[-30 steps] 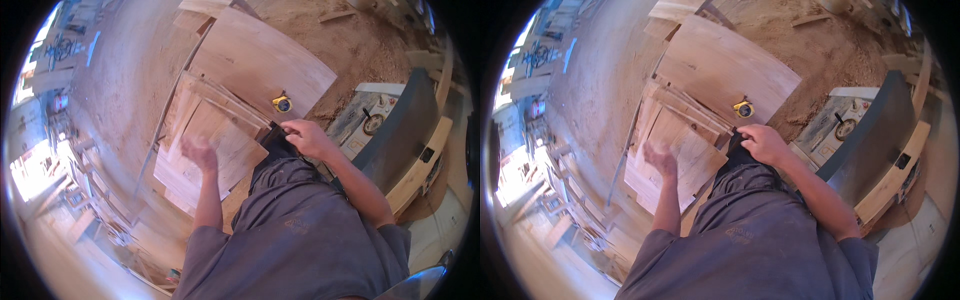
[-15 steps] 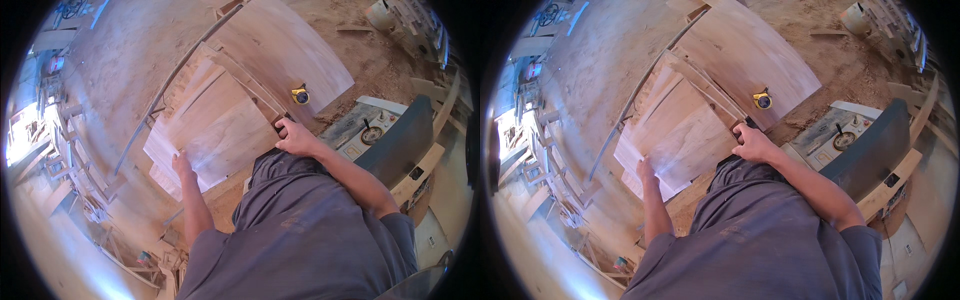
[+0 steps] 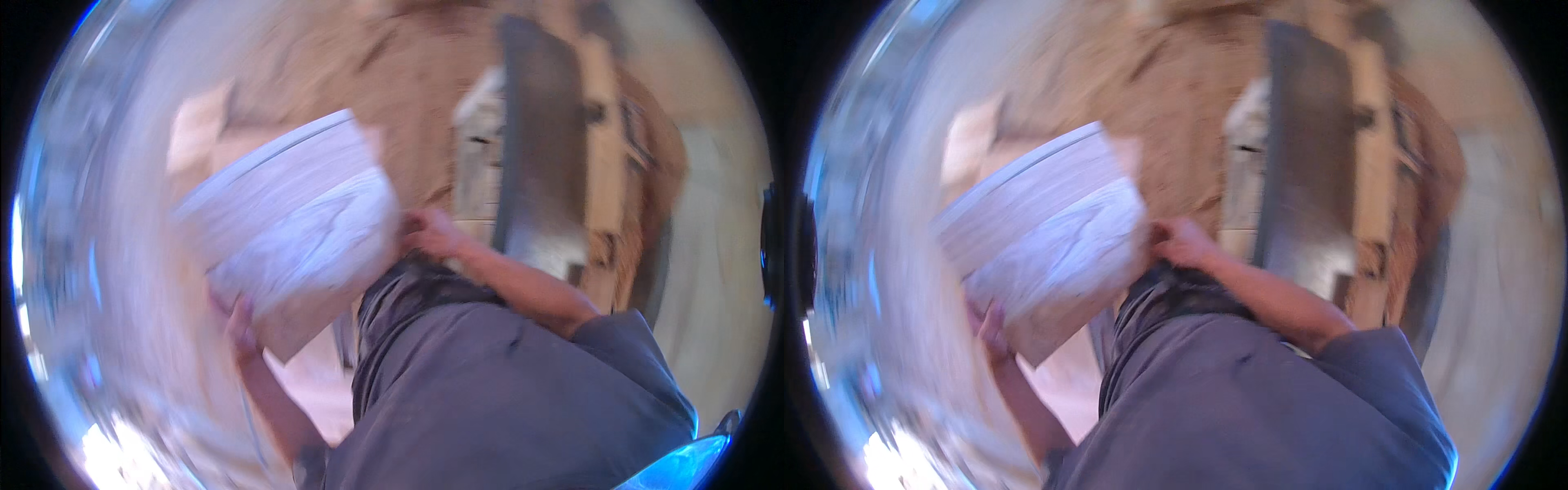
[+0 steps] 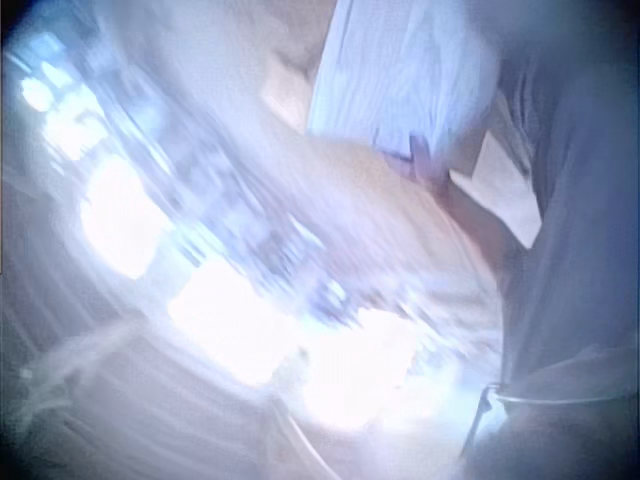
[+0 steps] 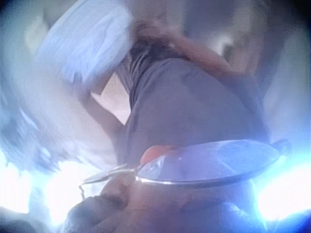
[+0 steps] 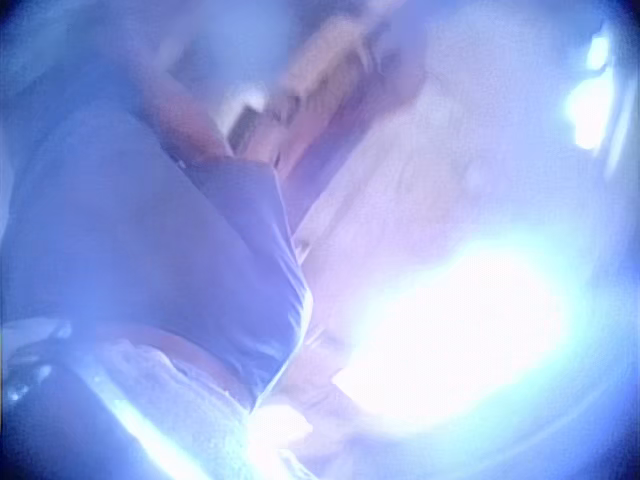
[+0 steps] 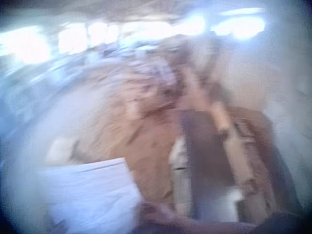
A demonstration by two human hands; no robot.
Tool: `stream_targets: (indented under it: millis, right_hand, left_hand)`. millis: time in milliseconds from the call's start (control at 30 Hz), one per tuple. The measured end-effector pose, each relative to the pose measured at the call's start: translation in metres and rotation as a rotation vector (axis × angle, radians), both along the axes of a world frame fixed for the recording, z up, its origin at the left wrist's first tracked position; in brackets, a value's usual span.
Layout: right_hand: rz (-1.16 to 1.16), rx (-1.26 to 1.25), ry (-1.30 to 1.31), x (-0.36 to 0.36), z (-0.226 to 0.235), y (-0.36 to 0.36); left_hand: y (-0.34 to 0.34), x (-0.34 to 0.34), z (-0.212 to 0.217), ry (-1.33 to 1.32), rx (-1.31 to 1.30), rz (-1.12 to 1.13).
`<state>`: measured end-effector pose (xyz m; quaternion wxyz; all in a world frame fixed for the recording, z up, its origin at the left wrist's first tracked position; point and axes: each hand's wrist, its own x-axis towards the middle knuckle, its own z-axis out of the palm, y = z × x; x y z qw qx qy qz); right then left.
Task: The person hammers a wooden frame together, uses a large stationary jointer to smooth several wooden boards, and measures the dimensions of a wooden panel and the assembled frame with a tape measure.
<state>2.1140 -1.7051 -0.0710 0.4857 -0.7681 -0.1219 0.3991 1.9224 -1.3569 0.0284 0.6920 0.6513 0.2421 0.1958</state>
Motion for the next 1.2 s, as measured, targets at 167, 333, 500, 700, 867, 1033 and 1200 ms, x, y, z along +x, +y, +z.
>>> stream_targets:
  millis: [167, 333, 500, 700, 867, 1033, 1200]
  right_hand:
    - [-0.584, 0.672, 0.01, -0.015, 0.082, -0.054]
    - [-1.128, 1.052, -0.141, -0.056, 0.147, -0.12]
    - [-1.838, 1.036, 0.426, -0.126, 0.028, -0.195]
    - [-1.905, 1.005, 0.311, -0.141, -0.018, -0.222]
    - [-1.752, 0.73, 0.359, -0.121, -0.011, -0.267]
    - [-1.526, -0.366, -0.305, -0.14, -0.052, -0.26]
    - [-1.171, -0.592, -0.84, -0.117, -0.031, -0.246]
  left_hand:
    - [-0.123, 0.156, 0.065, -0.191, 0.677, -0.489]
    - [-0.318, 0.185, 0.035, -0.592, 1.32, -1.027]
    - [-0.405, 0.139, -0.052, -0.768, 1.548, -1.413]
    - [-0.439, 0.135, -0.092, -0.726, 1.459, -1.524]
    - [-0.479, 0.185, -0.099, -0.65, 1.355, -1.59]
    - [-0.48, 0.235, -0.119, -0.464, 1.136, -1.66]
    - [-0.445, 0.361, -0.165, -0.185, 1.152, -1.165]
